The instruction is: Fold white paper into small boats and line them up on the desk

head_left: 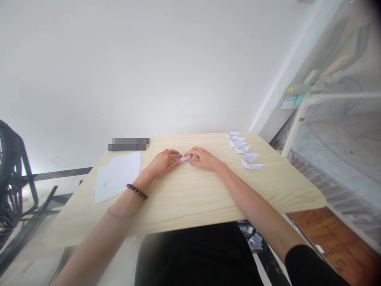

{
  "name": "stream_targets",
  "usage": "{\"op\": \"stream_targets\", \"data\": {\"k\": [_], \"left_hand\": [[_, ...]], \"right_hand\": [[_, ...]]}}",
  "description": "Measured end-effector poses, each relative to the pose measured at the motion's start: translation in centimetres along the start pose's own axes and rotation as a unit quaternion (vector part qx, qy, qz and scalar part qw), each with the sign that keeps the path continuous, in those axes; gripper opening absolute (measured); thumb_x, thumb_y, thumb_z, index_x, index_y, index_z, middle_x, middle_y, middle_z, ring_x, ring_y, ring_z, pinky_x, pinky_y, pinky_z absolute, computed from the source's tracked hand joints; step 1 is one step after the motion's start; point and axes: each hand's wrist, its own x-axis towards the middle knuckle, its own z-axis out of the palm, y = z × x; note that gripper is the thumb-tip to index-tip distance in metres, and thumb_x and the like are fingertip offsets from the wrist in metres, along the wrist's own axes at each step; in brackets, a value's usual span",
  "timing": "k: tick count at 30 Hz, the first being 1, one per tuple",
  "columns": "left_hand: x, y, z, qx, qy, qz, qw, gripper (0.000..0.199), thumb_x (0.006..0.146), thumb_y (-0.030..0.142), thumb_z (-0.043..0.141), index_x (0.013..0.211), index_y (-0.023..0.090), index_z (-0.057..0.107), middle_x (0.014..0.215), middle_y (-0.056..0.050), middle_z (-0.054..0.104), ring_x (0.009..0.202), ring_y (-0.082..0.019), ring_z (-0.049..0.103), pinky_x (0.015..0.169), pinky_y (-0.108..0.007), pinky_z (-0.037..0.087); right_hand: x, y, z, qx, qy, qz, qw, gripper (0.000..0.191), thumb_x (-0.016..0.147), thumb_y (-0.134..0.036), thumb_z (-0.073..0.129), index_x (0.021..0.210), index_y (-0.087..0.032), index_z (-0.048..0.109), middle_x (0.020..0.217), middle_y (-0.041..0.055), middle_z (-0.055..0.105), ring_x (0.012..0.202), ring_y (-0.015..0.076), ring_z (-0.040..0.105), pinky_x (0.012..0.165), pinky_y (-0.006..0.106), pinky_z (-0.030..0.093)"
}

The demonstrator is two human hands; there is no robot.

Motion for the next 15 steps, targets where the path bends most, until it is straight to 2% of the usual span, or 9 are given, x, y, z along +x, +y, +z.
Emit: {"op": "stream_targets", "data": {"k": [6, 12, 15], "left_hand": [[0.19, -0.20, 0.04, -0.018, 0.009, 0.000, 1.000, 0.040, 0.085, 0.043, 0.031, 0.105, 0.021, 0.058, 0.104, -0.007, 0.058, 0.096, -0.019, 0.050, 0.088, -0.033, 0.036], [0.05, -0.23, 0.01, -0.006, 0.000, 0.008, 1.000, 0.041, 0.080, 0.048, 0.041, 0.108, 0.023, 0.057, 0.104, -0.007, 0.056, 0.095, -0.020, 0.050, 0.085, -0.032, 0.038], [0.03, -0.19, 0.12, -0.013, 0.005, 0.000, 1.000, 0.040, 0.081, 0.045, 0.040, 0.110, 0.023, 0.055, 0.106, -0.008, 0.054, 0.098, -0.020, 0.049, 0.086, -0.032, 0.037]], "right_hand": [[0.20, -0.25, 0.40, 0.024, 0.025, 0.028, 0.999, 0.019, 0.075, -0.021, 0.050, 0.092, -0.018, 0.060, 0.084, 0.0013, 0.055, 0.061, 0.0061, 0.044, 0.064, 0.020, 0.036], [0.25, -0.21, 0.59, 0.030, 0.045, 0.042, 0.998, 0.016, 0.075, -0.023, 0.051, 0.087, -0.018, 0.061, 0.084, 0.0013, 0.057, 0.060, 0.0058, 0.045, 0.062, 0.019, 0.036], [0.37, -0.32, 0.66, 0.039, 0.055, 0.052, 0.996, 0.017, 0.075, -0.023, 0.049, 0.087, -0.018, 0.060, 0.083, 0.0007, 0.058, 0.058, 0.0060, 0.045, 0.062, 0.020, 0.036]]}}
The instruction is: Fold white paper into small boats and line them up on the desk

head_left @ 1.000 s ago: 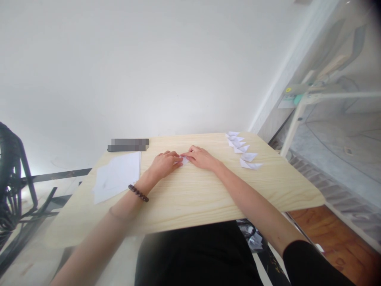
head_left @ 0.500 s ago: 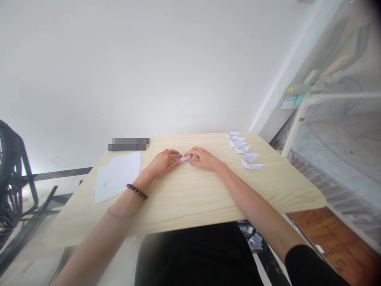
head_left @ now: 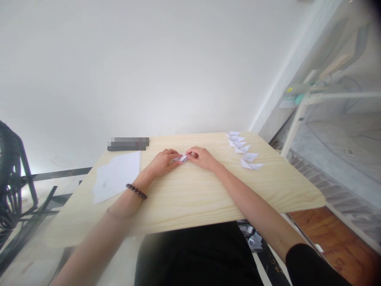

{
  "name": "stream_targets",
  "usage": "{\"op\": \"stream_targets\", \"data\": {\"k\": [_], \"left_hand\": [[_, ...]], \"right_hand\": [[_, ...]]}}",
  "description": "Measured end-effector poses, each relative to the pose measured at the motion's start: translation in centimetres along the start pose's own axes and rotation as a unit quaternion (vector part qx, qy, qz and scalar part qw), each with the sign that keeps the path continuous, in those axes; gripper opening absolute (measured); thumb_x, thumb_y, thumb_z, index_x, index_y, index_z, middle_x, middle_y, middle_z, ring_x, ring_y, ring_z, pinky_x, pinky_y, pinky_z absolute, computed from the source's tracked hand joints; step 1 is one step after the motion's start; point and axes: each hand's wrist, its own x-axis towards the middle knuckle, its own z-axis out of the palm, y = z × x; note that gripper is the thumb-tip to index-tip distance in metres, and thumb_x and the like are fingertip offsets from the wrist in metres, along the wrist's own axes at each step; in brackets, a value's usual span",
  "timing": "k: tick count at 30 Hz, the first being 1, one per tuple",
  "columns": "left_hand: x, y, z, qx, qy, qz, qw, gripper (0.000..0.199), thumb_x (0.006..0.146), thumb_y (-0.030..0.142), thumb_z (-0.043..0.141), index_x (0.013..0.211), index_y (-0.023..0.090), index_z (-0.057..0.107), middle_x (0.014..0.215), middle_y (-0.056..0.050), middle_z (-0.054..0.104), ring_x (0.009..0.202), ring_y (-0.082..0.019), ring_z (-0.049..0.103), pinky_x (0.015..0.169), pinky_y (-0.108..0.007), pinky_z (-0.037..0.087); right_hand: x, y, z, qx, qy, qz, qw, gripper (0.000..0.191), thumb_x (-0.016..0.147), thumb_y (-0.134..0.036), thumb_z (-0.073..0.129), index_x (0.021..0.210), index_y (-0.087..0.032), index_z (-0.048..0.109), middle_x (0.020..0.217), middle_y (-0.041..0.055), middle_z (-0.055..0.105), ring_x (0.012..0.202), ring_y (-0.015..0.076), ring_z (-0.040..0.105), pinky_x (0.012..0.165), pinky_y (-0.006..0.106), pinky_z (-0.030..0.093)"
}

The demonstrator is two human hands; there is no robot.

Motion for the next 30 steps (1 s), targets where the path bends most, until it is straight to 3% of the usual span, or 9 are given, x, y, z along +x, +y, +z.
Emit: {"op": "stream_targets", "data": {"k": [6, 11, 17, 23, 30], "left_hand": [[0.2, -0.3, 0.6, -0.075, 0.045, -0.023, 0.996, 0.040, 0.082, 0.042, 0.038, 0.112, 0.020, 0.053, 0.107, -0.009, 0.053, 0.091, -0.017, 0.053, 0.082, -0.029, 0.042], [0.4, -0.5, 1.1, -0.199, 0.096, -0.065, 0.973, 0.042, 0.079, 0.044, 0.043, 0.111, 0.019, 0.051, 0.112, -0.009, 0.051, 0.082, -0.014, 0.057, 0.075, -0.027, 0.046], [0.4, 0.1, 0.9, -0.326, 0.065, -0.083, 0.939, 0.042, 0.076, 0.043, 0.049, 0.110, 0.017, 0.052, 0.105, -0.008, 0.057, 0.083, -0.017, 0.057, 0.075, -0.032, 0.045], [0.5, -0.3, 1.0, -0.383, 0.111, -0.066, 0.915, 0.034, 0.070, 0.035, 0.058, 0.099, 0.016, 0.060, 0.111, -0.010, 0.054, 0.101, -0.021, 0.050, 0.084, -0.032, 0.042], [0.5, -0.3, 1.2, -0.457, 0.063, -0.123, 0.879, 0.044, 0.066, 0.031, 0.063, 0.107, 0.016, 0.057, 0.103, -0.008, 0.060, 0.084, -0.020, 0.059, 0.080, -0.035, 0.043]], "right_hand": [[0.1, 0.1, 0.3, 0.062, 0.023, 0.036, 0.997, 0.019, 0.077, -0.026, 0.045, 0.088, -0.017, 0.057, 0.075, 0.0002, 0.061, 0.059, 0.0078, 0.051, 0.061, 0.021, 0.039], [0.2, 0.7, 0.5, 0.161, 0.040, 0.046, 0.985, 0.020, 0.077, -0.031, 0.046, 0.087, -0.016, 0.055, 0.078, 0.0020, 0.061, 0.060, 0.0087, 0.056, 0.059, 0.021, 0.043], [0.3, 0.6, 0.6, 0.211, 0.055, 0.035, 0.975, 0.019, 0.075, -0.031, 0.049, 0.085, -0.017, 0.054, 0.080, 0.0023, 0.061, 0.061, 0.0089, 0.059, 0.058, 0.021, 0.045], [0.1, 0.0, 0.4, 0.201, 0.048, 0.024, 0.978, 0.018, 0.073, -0.029, 0.051, 0.086, -0.017, 0.054, 0.084, 0.0016, 0.059, 0.061, 0.0095, 0.060, 0.055, 0.020, 0.045], [0.2, -0.1, 0.4, 0.181, 0.068, 0.035, 0.981, 0.019, 0.073, -0.029, 0.051, 0.086, -0.016, 0.056, 0.070, 0.0011, 0.060, 0.060, 0.0107, 0.060, 0.054, 0.020, 0.044]]}}
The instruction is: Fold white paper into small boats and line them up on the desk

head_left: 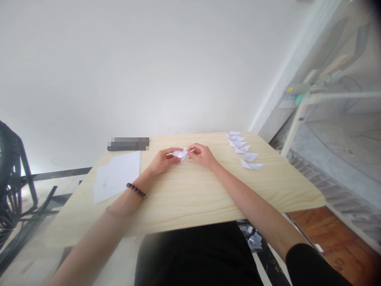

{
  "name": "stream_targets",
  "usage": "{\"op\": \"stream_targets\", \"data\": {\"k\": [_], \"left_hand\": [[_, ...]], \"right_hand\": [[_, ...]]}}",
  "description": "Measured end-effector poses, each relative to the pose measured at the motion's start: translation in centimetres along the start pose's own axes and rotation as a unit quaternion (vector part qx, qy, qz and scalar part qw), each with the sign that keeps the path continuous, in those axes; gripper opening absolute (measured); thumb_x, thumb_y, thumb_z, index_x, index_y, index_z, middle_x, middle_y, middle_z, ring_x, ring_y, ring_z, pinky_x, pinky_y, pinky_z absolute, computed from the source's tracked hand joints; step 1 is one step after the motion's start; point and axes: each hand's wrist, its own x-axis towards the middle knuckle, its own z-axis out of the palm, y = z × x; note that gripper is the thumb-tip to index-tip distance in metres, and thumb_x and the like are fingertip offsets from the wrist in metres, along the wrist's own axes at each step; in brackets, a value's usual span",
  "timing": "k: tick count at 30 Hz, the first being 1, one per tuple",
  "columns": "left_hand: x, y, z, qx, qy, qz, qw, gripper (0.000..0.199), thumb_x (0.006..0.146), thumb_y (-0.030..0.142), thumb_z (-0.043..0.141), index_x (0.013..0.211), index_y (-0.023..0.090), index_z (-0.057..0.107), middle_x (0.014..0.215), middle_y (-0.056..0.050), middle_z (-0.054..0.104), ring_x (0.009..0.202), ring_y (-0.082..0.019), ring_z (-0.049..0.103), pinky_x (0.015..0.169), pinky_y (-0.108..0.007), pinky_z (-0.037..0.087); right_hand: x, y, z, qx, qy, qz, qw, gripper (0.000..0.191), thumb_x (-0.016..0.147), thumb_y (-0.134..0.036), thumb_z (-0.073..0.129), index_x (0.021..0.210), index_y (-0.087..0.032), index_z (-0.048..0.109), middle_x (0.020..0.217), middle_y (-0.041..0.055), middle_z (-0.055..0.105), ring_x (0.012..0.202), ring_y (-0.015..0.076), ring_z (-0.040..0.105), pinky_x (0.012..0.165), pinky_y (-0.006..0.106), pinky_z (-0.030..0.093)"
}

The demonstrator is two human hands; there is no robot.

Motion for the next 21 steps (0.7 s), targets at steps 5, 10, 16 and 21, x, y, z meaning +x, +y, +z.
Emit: {"op": "stream_targets", "data": {"k": [5, 10, 16, 21], "left_hand": [[0.1, 0.0, 0.0, -0.015, -0.001, -0.011, 1.000, 0.040, 0.061, 0.028, 0.067, 0.098, 0.015, 0.062, 0.101, -0.007, 0.063, 0.091, -0.021, 0.057, 0.085, -0.034, 0.042], [0.0, 0.1, 0.2, -0.027, -0.012, -0.002, 1.000, 0.039, 0.065, 0.030, 0.064, 0.101, 0.015, 0.061, 0.101, -0.008, 0.062, 0.091, -0.020, 0.057, 0.085, -0.033, 0.042], [-0.1, 0.5, 0.3, -0.020, -0.005, -0.002, 1.000, 0.035, 0.063, 0.031, 0.066, 0.094, 0.014, 0.064, 0.096, -0.008, 0.064, 0.088, -0.020, 0.058, 0.083, -0.032, 0.042], [-0.2, 1.2, 0.3, 0.010, -0.004, -0.025, 1.000, 0.034, 0.062, 0.039, 0.065, 0.086, 0.015, 0.067, 0.091, -0.007, 0.066, 0.086, -0.020, 0.058, 0.081, -0.030, 0.041]], "right_hand": [[0.0, 0.1, 0.0, 0.018, -0.018, 0.002, 1.000, 0.018, 0.072, -0.028, 0.052, 0.084, -0.016, 0.056, 0.076, 0.0015, 0.061, 0.061, 0.0104, 0.060, 0.057, 0.021, 0.045], [0.0, 0.2, 0.1, 0.057, -0.044, 0.014, 0.997, 0.024, 0.071, -0.032, 0.055, 0.090, -0.017, 0.056, 0.086, 0.0030, 0.062, 0.059, 0.0103, 0.060, 0.055, 0.022, 0.046], [-0.2, 0.7, 0.1, 0.039, -0.051, 0.029, 0.997, 0.030, 0.069, -0.039, 0.058, 0.088, -0.016, 0.060, 0.067, 0.0022, 0.062, 0.056, 0.0115, 0.059, 0.052, 0.021, 0.044], [-0.1, 0.8, 0.2, 0.041, -0.057, 0.033, 0.997, 0.030, 0.067, -0.042, 0.059, 0.081, -0.015, 0.061, 0.064, 0.0024, 0.062, 0.056, 0.0105, 0.056, 0.051, 0.021, 0.043]]}}
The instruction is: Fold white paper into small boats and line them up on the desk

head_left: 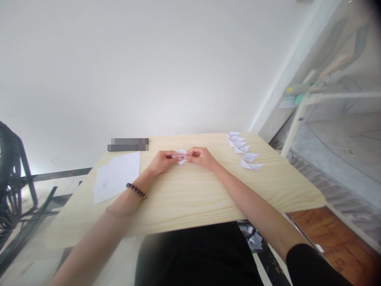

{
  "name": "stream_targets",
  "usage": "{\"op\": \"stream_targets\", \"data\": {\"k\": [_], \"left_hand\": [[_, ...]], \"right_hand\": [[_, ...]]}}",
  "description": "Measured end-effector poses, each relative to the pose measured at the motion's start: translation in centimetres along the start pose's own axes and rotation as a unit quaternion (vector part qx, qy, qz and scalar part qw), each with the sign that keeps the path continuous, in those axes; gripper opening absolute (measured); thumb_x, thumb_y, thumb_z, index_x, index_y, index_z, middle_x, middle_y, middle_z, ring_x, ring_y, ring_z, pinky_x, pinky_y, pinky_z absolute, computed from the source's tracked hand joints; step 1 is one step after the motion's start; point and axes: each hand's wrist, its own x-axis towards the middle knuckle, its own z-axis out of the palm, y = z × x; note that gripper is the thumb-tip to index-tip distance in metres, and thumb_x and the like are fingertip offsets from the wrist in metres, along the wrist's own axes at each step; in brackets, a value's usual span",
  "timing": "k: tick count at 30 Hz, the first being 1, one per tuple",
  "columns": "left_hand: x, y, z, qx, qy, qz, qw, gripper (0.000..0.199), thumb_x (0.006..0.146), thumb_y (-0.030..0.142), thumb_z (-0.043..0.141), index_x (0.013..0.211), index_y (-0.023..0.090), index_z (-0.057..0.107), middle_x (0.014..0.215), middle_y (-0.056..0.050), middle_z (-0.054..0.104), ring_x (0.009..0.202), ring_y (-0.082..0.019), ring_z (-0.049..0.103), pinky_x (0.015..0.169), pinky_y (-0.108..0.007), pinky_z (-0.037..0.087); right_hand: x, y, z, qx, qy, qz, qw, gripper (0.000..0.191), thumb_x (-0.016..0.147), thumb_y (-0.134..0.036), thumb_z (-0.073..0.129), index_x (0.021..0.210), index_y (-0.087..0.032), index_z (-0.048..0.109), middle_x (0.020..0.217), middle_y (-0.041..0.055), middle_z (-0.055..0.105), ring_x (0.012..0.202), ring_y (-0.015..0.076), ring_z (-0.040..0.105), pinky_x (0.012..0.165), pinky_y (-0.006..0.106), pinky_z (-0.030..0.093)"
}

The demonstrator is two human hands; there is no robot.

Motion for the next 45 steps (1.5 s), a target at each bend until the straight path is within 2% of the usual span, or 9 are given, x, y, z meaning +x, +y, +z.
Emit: {"op": "stream_targets", "data": {"k": [5, 15, 20, 25, 29, 37, 41, 45], "left_hand": [[0.1, -0.1, -0.1, 0.020, 0.024, -0.029, 0.999, 0.036, 0.060, 0.043, 0.066, 0.082, 0.015, 0.068, 0.085, -0.005, 0.067, 0.082, -0.021, 0.059, 0.077, -0.028, 0.042], [0.3, -0.2, 0.1, -0.050, 0.047, -0.046, 0.997, 0.035, 0.058, 0.039, 0.069, 0.083, 0.014, 0.069, 0.082, -0.006, 0.068, 0.081, -0.021, 0.060, 0.076, -0.031, 0.044], [0.3, -0.3, 0.3, -0.086, 0.067, -0.039, 0.993, 0.034, 0.056, 0.037, 0.071, 0.081, 0.013, 0.069, 0.083, -0.006, 0.067, 0.081, -0.020, 0.059, 0.080, -0.033, 0.044], [0.4, -0.6, 0.5, -0.126, 0.074, -0.026, 0.989, 0.033, 0.055, 0.034, 0.072, 0.080, 0.012, 0.069, 0.084, -0.007, 0.067, 0.082, -0.020, 0.059, 0.082, -0.036, 0.044], [0.4, -0.6, 0.5, -0.133, 0.079, -0.024, 0.988, 0.035, 0.056, 0.033, 0.072, 0.082, 0.011, 0.068, 0.085, -0.008, 0.067, 0.084, -0.021, 0.059, 0.084, -0.037, 0.044], [0.9, -0.9, 0.8, -0.164, 0.110, -0.022, 0.980, 0.036, 0.055, 0.032, 0.072, 0.083, 0.009, 0.066, 0.086, -0.010, 0.066, 0.082, -0.022, 0.060, 0.082, -0.038, 0.046], [0.8, -0.7, 0.8, -0.138, 0.112, -0.024, 0.984, 0.039, 0.055, 0.035, 0.072, 0.085, 0.010, 0.066, 0.085, -0.009, 0.066, 0.081, -0.021, 0.060, 0.079, -0.038, 0.047], [0.5, -0.7, 0.7, -0.038, 0.101, -0.006, 0.994, 0.039, 0.059, 0.040, 0.068, 0.087, 0.013, 0.066, 0.083, -0.007, 0.066, 0.077, -0.019, 0.060, 0.075, -0.034, 0.047]], "right_hand": [[0.1, -0.4, 0.1, 0.012, -0.001, -0.016, 1.000, 0.029, 0.067, -0.042, 0.058, 0.075, -0.014, 0.059, 0.069, 0.0031, 0.061, 0.057, 0.0096, 0.055, 0.053, 0.020, 0.043], [0.2, -0.6, 0.1, 0.011, 0.010, -0.007, 1.000, 0.030, 0.072, -0.044, 0.053, 0.078, -0.015, 0.059, 0.079, 0.0037, 0.059, 0.058, 0.0086, 0.056, 0.051, 0.019, 0.045], [0.4, -0.8, 0.1, 0.022, 0.031, -0.035, 0.999, 0.027, 0.072, -0.041, 0.053, 0.075, -0.015, 0.061, 0.087, 0.0054, 0.058, 0.070, 0.0106, 0.056, 0.058, 0.021, 0.047], [0.6, -0.8, 0.3, 0.007, 0.055, -0.028, 0.998, 0.026, 0.073, -0.039, 0.053, 0.075, -0.015, 0.062, 0.079, 0.0041, 0.060, 0.074, 0.0122, 0.056, 0.069, 0.024, 0.046], [0.7, -0.8, 0.5, 0.032, 0.051, 0.002, 0.998, 0.029, 0.072, -0.041, 0.053, 0.077, -0.014, 0.061, 0.074, 0.0030, 0.062, 0.068, 0.0117, 0.057, 0.066, 0.024, 0.047], [0.7, -1.0, 1.0, 0.048, 0.110, -0.005, 0.993, 0.029, 0.069, -0.042, 0.056, 0.077, -0.015, 0.061, 0.071, 0.0034, 0.063, 0.063, 0.0123, 0.059, 0.062, 0.024, 0.049], [0.6, -0.9, 1.1, 0.033, 0.115, -0.010, 0.993, 0.029, 0.070, -0.043, 0.055, 0.079, -0.016, 0.060, 0.074, 0.0035, 0.063, 0.065, 0.0130, 0.060, 0.062, 0.025, 0.049], [0.5, -0.8, 0.9, -0.018, 0.125, -0.039, 0.991, 0.027, 0.073, -0.042, 0.052, 0.079, -0.017, 0.061, 0.079, 0.0038, 0.063, 0.073, 0.0140, 0.059, 0.067, 0.026, 0.049]]}}
